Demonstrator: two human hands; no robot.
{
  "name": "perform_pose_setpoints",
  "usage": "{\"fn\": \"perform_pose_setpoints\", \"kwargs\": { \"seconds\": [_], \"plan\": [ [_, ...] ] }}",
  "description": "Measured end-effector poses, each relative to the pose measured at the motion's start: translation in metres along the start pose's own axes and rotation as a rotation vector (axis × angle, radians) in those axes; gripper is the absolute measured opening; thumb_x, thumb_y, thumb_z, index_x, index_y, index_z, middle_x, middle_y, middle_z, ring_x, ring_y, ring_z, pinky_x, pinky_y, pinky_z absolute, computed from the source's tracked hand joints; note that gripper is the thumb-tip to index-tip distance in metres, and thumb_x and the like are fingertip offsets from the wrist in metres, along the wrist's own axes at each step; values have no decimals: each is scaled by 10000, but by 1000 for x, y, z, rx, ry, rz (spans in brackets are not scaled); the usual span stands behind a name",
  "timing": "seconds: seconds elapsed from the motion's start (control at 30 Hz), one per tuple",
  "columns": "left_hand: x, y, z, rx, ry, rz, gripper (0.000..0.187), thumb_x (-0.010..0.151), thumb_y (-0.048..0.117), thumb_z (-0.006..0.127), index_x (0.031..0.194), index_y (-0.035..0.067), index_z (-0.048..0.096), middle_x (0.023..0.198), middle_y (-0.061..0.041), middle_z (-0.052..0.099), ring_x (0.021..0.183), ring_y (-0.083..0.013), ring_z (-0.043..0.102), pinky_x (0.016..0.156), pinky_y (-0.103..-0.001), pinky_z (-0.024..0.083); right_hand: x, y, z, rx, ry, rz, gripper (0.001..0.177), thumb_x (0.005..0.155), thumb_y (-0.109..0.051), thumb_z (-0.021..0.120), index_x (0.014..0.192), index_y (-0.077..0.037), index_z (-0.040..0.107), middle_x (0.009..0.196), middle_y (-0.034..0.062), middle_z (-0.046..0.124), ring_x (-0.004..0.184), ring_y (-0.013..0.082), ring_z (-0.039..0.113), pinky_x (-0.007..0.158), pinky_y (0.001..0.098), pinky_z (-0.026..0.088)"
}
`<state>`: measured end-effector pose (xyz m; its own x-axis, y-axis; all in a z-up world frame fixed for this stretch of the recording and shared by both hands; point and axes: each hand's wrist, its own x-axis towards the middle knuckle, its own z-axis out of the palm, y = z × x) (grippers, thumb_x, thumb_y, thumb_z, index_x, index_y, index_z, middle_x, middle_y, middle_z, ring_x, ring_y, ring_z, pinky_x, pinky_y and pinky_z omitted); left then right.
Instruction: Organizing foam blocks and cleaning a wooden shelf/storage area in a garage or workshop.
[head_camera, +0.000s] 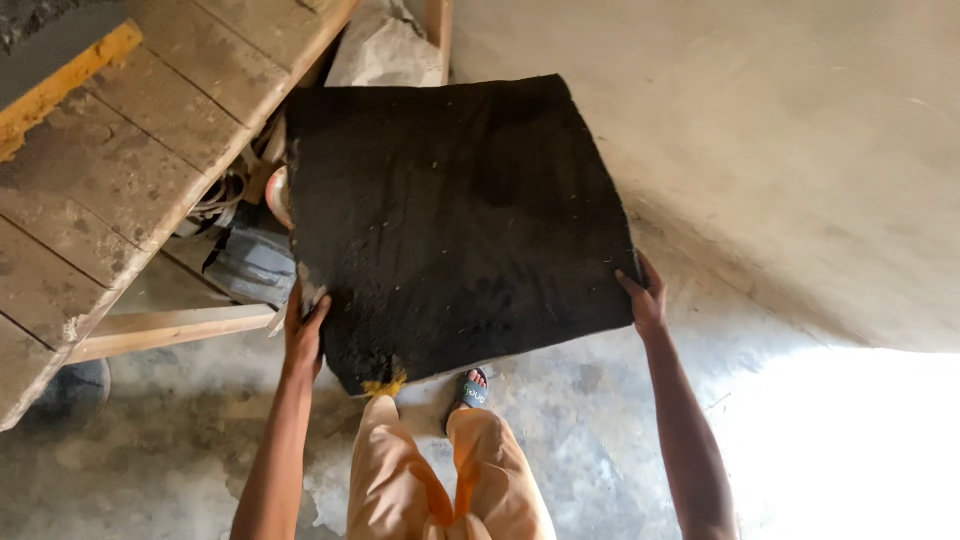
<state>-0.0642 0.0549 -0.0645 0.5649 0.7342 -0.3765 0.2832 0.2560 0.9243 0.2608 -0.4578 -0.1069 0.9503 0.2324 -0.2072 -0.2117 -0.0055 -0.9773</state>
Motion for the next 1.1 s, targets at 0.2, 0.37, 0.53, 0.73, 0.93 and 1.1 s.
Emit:
{"fn": "perform_pose_setpoints", "kwargs": {
  "seconds": [0.2, 0.37, 0.53, 0.73, 0.93, 1.1],
  "plan": [
    [-4, -13, -47, -179, 95, -111, 762, 912, 147, 700, 1598, 180, 371, 1584, -92, 482, 1407, -255, 504, 1140, -389, 452, 40, 42, 73, -68, -94, -10, 610, 900, -30, 751, 1472, 25, 546, 1325, 130, 677, 1157, 195, 654, 971, 303, 541],
    [20, -43, -83, -265, 103, 2, 698, 938, 132, 684, 1585, 147, 421, 1557, -89, 529, 1381, -243, 536, 1139, -387, 470, 76, 80, 131, -66, -176, -14, 612, 898, -40, 758, 1470, 21, 549, 1303, 116, 686, 1138, 185, 657, 969, 296, 544],
    [58, -91, -116, -369, 121, 66, 663, 969, 109, 681, 1588, 127, 444, 1525, -92, 558, 1354, -253, 553, 1106, -391, 489, 108, 104, 187, -124, -226, -55, 605, 904, -44, 764, 1469, 23, 559, 1284, 106, 694, 1139, 178, 658, 973, 298, 546],
    [109, -150, -146, -373, 197, 99, 691, 972, 108, 678, 1608, 129, 409, 1535, -104, 550, 1385, -259, 547, 1126, -409, 517, 160, 146, 245, -81, -340, -141, 604, 914, -62, 758, 1477, 12, 554, 1262, 97, 702, 1128, 175, 667, 983, 302, 555],
    [172, -222, -173, -486, 261, 164, 788, 974, 116, 704, 1642, 146, 286, 1616, -157, 442, 1432, -305, 501, 1146, -457, 508, 208, 185, 312, -156, -414, -289, 564, 951, -25, 756, 1474, 28, 550, 1320, 115, 690, 1215, 210, 640, 1050, 322, 526],
    [211, -261, -179, -511, 232, 309, 831, 973, 120, 722, 1665, 116, 262, 1628, -182, 440, 1463, -320, 505, 1138, -464, 497, 241, 205, 371, -199, -359, -201, 538, 912, -8, 723, 1427, -20, 568, 1284, 90, 709, 1151, 228, 707, 970, 346, 620]
  ]
}}
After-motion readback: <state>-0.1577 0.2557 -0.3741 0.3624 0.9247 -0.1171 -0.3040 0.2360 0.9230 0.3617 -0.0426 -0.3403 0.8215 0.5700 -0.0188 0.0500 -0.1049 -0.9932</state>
